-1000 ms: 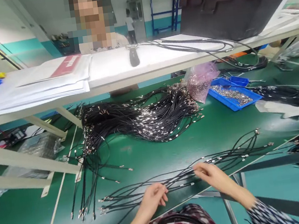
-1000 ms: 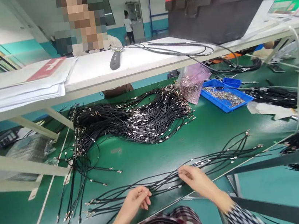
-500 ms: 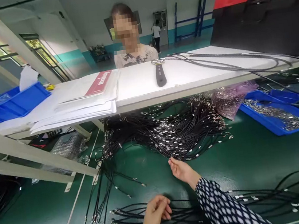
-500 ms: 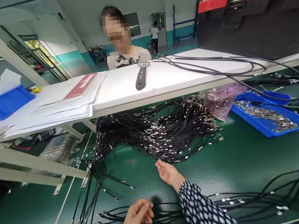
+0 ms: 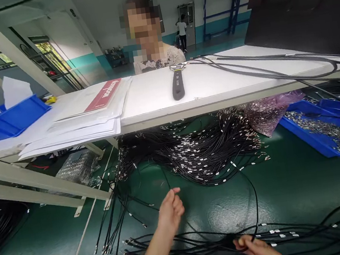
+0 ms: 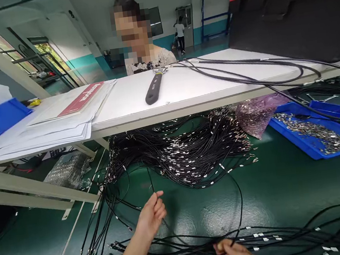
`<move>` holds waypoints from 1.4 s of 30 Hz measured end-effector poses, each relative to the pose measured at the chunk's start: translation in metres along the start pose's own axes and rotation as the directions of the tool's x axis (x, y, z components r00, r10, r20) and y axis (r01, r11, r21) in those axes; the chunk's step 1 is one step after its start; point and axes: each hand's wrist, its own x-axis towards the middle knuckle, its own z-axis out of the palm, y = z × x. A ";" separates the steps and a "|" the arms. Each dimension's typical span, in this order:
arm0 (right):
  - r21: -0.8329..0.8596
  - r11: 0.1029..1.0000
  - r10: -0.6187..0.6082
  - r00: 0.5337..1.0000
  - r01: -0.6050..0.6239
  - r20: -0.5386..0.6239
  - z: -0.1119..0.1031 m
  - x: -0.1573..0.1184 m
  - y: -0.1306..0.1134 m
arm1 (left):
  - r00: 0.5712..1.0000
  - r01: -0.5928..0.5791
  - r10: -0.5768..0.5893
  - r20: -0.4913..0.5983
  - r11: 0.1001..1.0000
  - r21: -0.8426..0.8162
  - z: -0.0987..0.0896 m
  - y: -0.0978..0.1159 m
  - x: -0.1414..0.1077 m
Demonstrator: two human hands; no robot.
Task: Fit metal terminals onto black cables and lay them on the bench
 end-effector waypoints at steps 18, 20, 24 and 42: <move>0.099 0.786 -0.617 0.763 0.611 0.192 0.162 0.009 -0.086 | 0.972 -0.207 0.060 0.226 0.671 0.712 -0.012 0.004 -0.071; 0.043 0.799 -0.586 0.760 0.600 0.282 0.167 0.002 -0.064 | 0.963 -0.259 0.122 0.241 0.671 0.695 0.004 0.024 -0.076; -0.032 0.823 -0.499 0.749 0.567 0.436 0.170 -0.010 -0.029 | 0.889 -0.452 0.307 0.341 0.712 0.537 0.054 0.060 -0.090; -0.137 0.821 -0.501 0.815 0.554 0.293 0.172 -0.071 -0.106 | 0.936 -0.217 0.000 0.351 0.786 0.579 0.066 0.060 -0.142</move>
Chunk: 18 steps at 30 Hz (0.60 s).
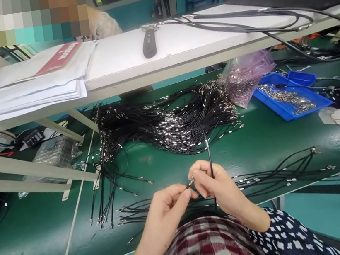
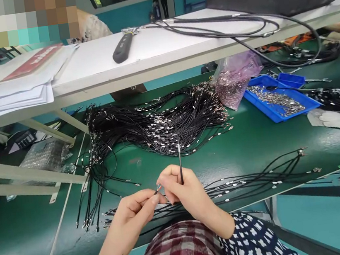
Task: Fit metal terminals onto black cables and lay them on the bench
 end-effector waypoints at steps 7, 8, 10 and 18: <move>0.138 0.983 0.115 0.993 -0.117 0.027 0.005 -0.003 -0.005 | 0.994 -0.072 0.076 0.079 0.996 -0.049 -0.002 -0.006 -0.003; 0.151 0.982 0.113 0.993 -0.117 0.031 0.006 -0.003 -0.006 | 0.993 -0.082 0.086 0.082 0.995 -0.049 -0.002 -0.006 -0.002; 0.166 0.980 0.110 0.993 -0.114 0.034 0.008 -0.004 -0.009 | 0.992 -0.096 0.099 0.083 0.994 -0.045 -0.002 -0.005 -0.002; 0.095 0.989 0.109 0.994 -0.110 0.014 0.009 -0.007 -0.008 | 0.996 -0.073 0.074 0.045 0.997 -0.029 -0.002 -0.007 -0.002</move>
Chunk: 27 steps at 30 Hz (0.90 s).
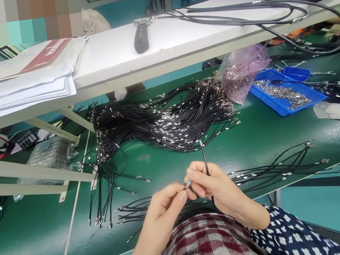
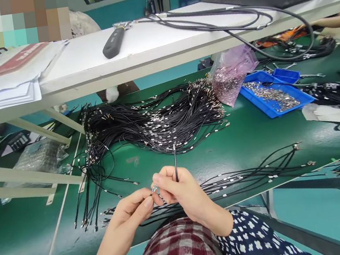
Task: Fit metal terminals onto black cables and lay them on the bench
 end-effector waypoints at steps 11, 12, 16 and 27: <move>-0.178 0.977 -0.108 0.993 0.115 0.049 0.001 -0.002 0.007 | 0.981 0.046 0.008 -0.193 0.960 0.276 0.001 0.004 0.003; -0.180 0.976 -0.112 0.992 0.121 0.059 0.002 -0.003 0.008 | 0.981 0.043 0.015 -0.192 0.954 0.296 0.001 0.004 0.002; -0.214 0.965 -0.135 0.987 0.150 0.084 -0.001 -0.006 0.016 | 0.988 -0.015 0.060 -0.144 0.955 0.296 0.001 0.000 -0.004; -0.705 0.659 -0.012 0.940 0.263 0.341 -0.012 -0.021 0.068 | 0.959 -0.157 0.035 -0.281 0.891 -0.427 -0.032 0.016 0.051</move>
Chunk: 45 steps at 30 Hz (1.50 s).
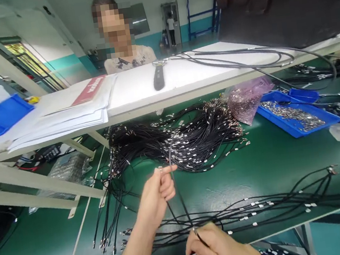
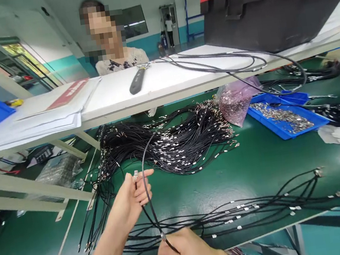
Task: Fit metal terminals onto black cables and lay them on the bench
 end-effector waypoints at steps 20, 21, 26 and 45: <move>0.442 0.896 -0.033 0.999 0.039 -0.021 -0.074 0.043 -0.047 | 0.996 0.071 -0.050 -0.067 0.931 0.359 -0.007 -0.042 -0.048; 0.467 0.884 -0.036 0.998 0.009 0.049 -0.073 0.041 -0.045 | 0.995 0.058 -0.031 -0.095 0.955 0.293 -0.009 -0.033 -0.046; 0.491 0.868 -0.029 0.983 -0.066 0.184 -0.071 0.035 -0.042 | 1.000 -0.006 0.012 -0.020 0.966 0.260 0.005 0.001 -0.038; 0.162 0.985 0.079 0.989 -0.058 -0.128 -0.061 0.014 -0.041 | 0.956 -0.159 0.269 -0.118 0.812 0.561 0.018 0.025 -0.043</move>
